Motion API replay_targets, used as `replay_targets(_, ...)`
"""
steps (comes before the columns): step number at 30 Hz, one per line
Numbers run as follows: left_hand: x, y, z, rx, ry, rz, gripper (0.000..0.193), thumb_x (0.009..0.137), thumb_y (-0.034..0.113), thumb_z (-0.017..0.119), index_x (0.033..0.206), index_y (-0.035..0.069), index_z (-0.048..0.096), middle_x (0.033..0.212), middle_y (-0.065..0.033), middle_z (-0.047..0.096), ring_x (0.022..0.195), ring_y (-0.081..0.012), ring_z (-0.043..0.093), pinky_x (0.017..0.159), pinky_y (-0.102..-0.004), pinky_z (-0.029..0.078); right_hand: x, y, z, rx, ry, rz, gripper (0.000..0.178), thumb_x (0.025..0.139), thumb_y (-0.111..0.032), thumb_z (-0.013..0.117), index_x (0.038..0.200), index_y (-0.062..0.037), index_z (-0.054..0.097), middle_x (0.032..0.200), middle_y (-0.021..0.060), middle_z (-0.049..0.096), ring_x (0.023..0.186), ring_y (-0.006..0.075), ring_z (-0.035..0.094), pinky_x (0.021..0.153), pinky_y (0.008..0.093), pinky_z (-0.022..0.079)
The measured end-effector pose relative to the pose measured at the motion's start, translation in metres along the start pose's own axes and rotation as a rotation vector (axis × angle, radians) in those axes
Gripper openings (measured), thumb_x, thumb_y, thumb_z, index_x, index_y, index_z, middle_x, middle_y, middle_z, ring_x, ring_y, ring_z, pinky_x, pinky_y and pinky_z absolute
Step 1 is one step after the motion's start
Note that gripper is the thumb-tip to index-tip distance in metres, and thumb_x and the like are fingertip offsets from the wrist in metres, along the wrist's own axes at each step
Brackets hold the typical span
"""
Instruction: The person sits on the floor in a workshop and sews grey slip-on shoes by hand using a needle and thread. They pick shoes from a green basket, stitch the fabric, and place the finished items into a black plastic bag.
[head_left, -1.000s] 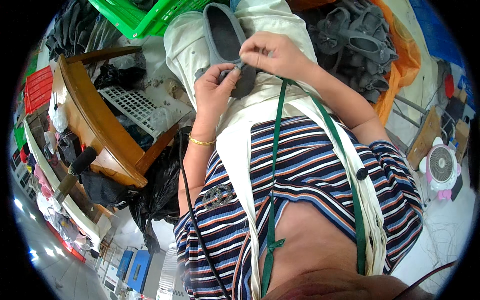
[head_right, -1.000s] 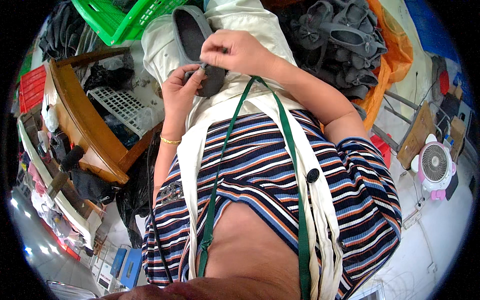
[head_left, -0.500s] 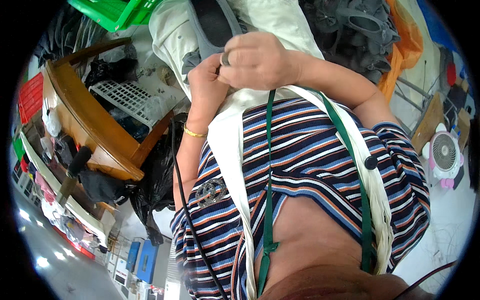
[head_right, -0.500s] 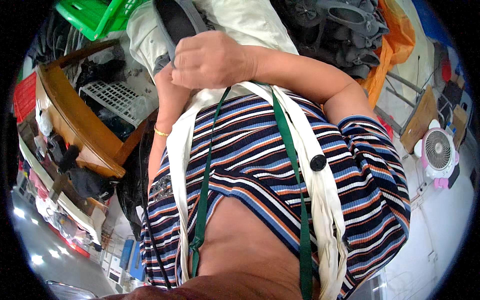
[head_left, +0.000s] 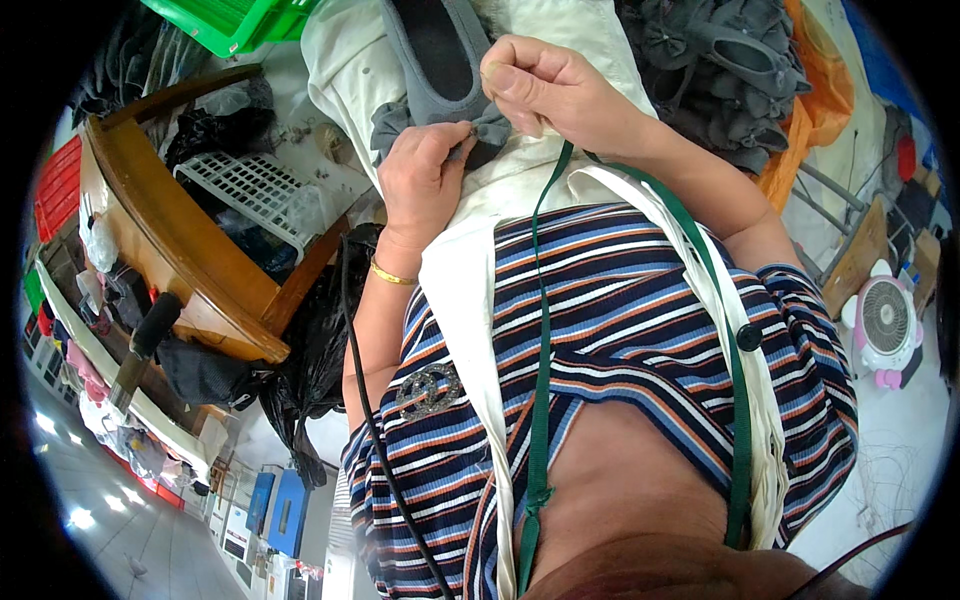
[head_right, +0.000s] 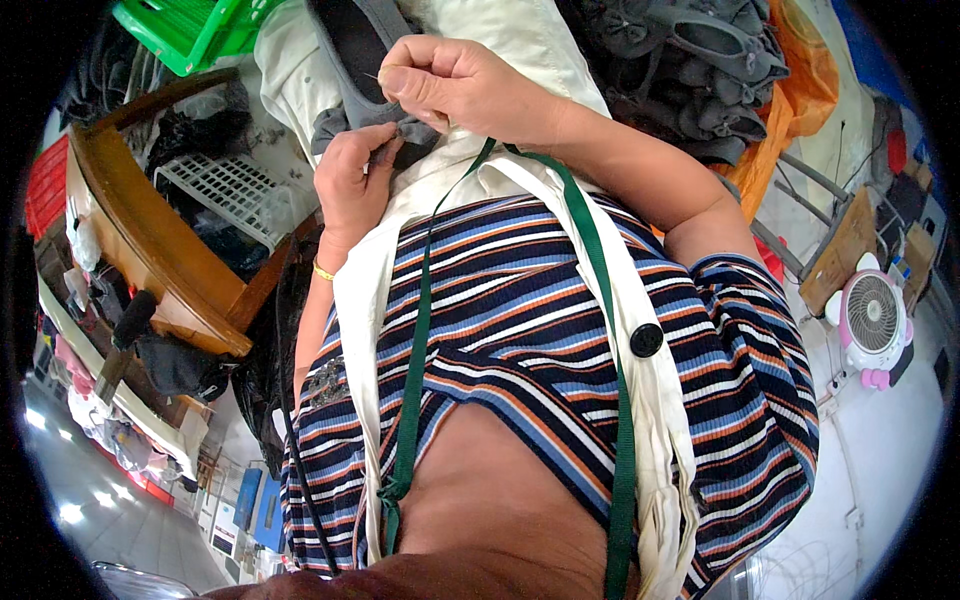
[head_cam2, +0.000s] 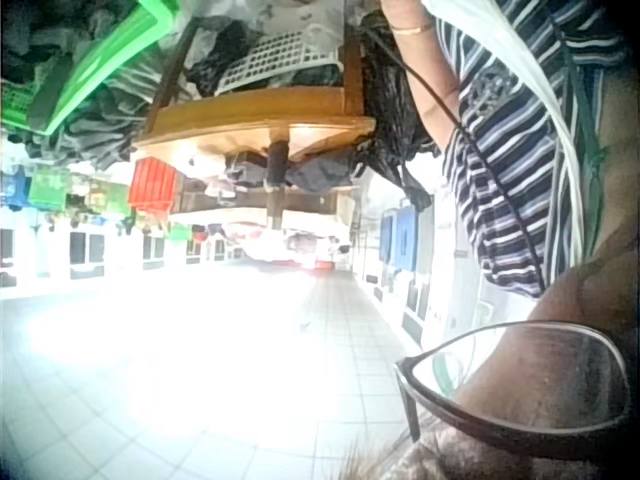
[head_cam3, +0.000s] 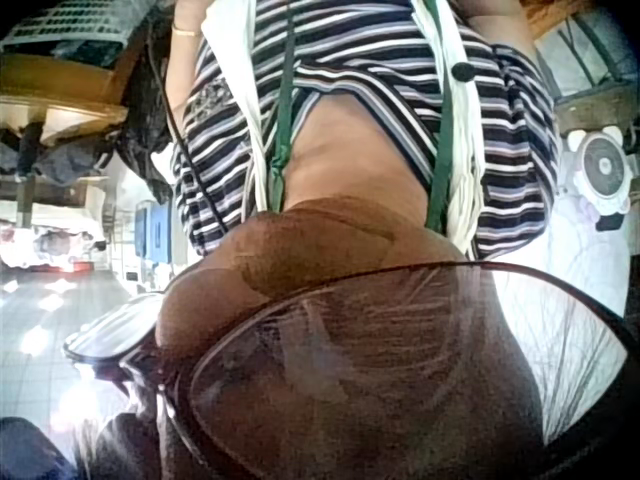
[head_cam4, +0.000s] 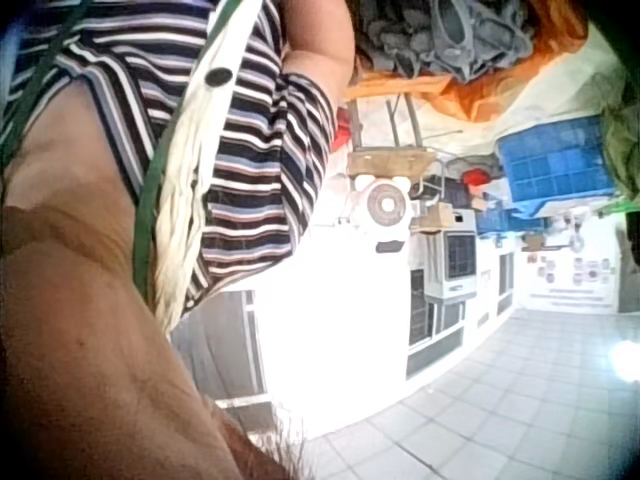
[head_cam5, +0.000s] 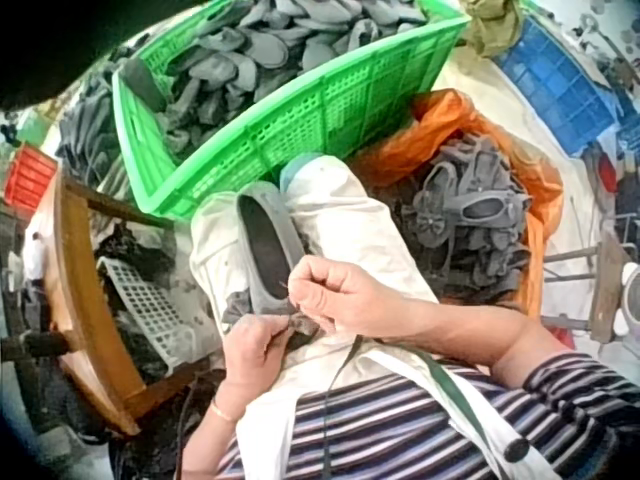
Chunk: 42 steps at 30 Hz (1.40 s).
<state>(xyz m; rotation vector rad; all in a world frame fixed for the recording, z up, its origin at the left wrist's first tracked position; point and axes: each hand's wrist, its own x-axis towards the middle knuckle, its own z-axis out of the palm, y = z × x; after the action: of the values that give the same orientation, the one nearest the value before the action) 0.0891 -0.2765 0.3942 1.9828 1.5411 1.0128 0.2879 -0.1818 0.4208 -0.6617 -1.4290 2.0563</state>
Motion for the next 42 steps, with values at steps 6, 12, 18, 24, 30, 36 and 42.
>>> replay_targets(6,-0.005,-0.003,0.002,-0.035,0.035,0.025,0.024,0.071,-0.004,0.073,0.091,0.008,0.066,0.086,-0.0062,0.070,0.080,-0.0256,0.067,0.072,-0.0338,0.053,0.007,0.013,-0.007,-0.588,0.130,-0.243,0.015,0.098,-0.021,0.060,0.100,-0.0063,0.062,0.078,0.0022,0.063,0.071,0.0112,0.060,0.066,0.0229,0.048)
replay_targets(12,-0.007,-0.006,0.003,0.008,0.050,0.087,0.027,0.070,-0.003,0.074,0.094,0.009,0.067,0.090,-0.0053,0.071,0.081,-0.0251,0.067,0.072,-0.0335,0.054,0.001,0.016,-0.006,-1.063,0.046,-0.234,0.011,0.094,-0.018,0.063,0.099,-0.0089,0.065,0.077,0.0107,0.066,0.066,0.0262,0.064,0.061,0.0296,0.050)
replay_targets(18,-0.011,-0.006,0.007,0.045,0.090,0.103,0.029,0.071,-0.002,0.074,0.096,0.009,0.067,0.092,-0.0054,0.071,0.082,-0.0247,0.068,0.071,-0.0328,0.054,-0.004,0.015,-0.006,-1.073,-0.078,-0.152,0.012,0.093,-0.015,0.062,0.102,-0.0077,0.066,0.079,0.0127,0.068,0.068,0.0273,0.066,0.062,0.0318,0.051)
replay_targets(24,-0.012,-0.006,0.009,0.043,0.116,0.105,0.028,0.071,-0.001,0.074,0.096,0.009,0.067,0.092,-0.0054,0.071,0.081,-0.0247,0.068,0.070,-0.0327,0.054,-0.004,0.019,-0.008,-1.098,-0.058,-0.236,0.012,0.092,-0.018,0.061,0.099,-0.0123,0.068,0.072,0.0108,0.068,0.064,0.0279,0.067,0.060,0.0361,0.053)
replay_targets(30,-0.012,-0.006,0.009,0.046,0.118,0.102,0.028,0.071,-0.002,0.074,0.096,0.009,0.067,0.092,-0.0053,0.071,0.081,-0.0244,0.068,0.070,-0.0325,0.054,-0.004,0.015,-0.010,-1.145,-0.121,-0.181,0.015,0.092,-0.014,0.062,0.103,-0.0078,0.069,0.081,0.0120,0.070,0.070,0.0271,0.068,0.064,0.0331,0.054)
replay_targets(36,-0.011,-0.006,0.009,0.034,0.114,0.106,0.028,0.069,-0.003,0.071,0.094,0.009,0.067,0.091,-0.0052,0.071,0.081,-0.0237,0.068,0.071,-0.0320,0.054,-0.002,0.011,-0.010,-1.182,-0.159,-0.152,0.017,0.091,-0.013,0.063,0.105,-0.0059,0.069,0.086,0.0134,0.071,0.073,0.0281,0.069,0.066,0.0330,0.054)
replay_targets(42,-0.010,-0.005,0.010,0.037,0.127,0.109,0.024,0.071,-0.002,0.072,0.092,0.008,0.067,0.088,-0.0062,0.071,0.080,-0.0242,0.068,0.071,-0.0324,0.054,0.002,0.020,-0.010,-1.109,-0.145,-0.108,0.014,0.092,-0.013,0.062,0.104,-0.0078,0.066,0.086,0.0133,0.070,0.073,0.0302,0.068,0.065,0.0347,0.053)
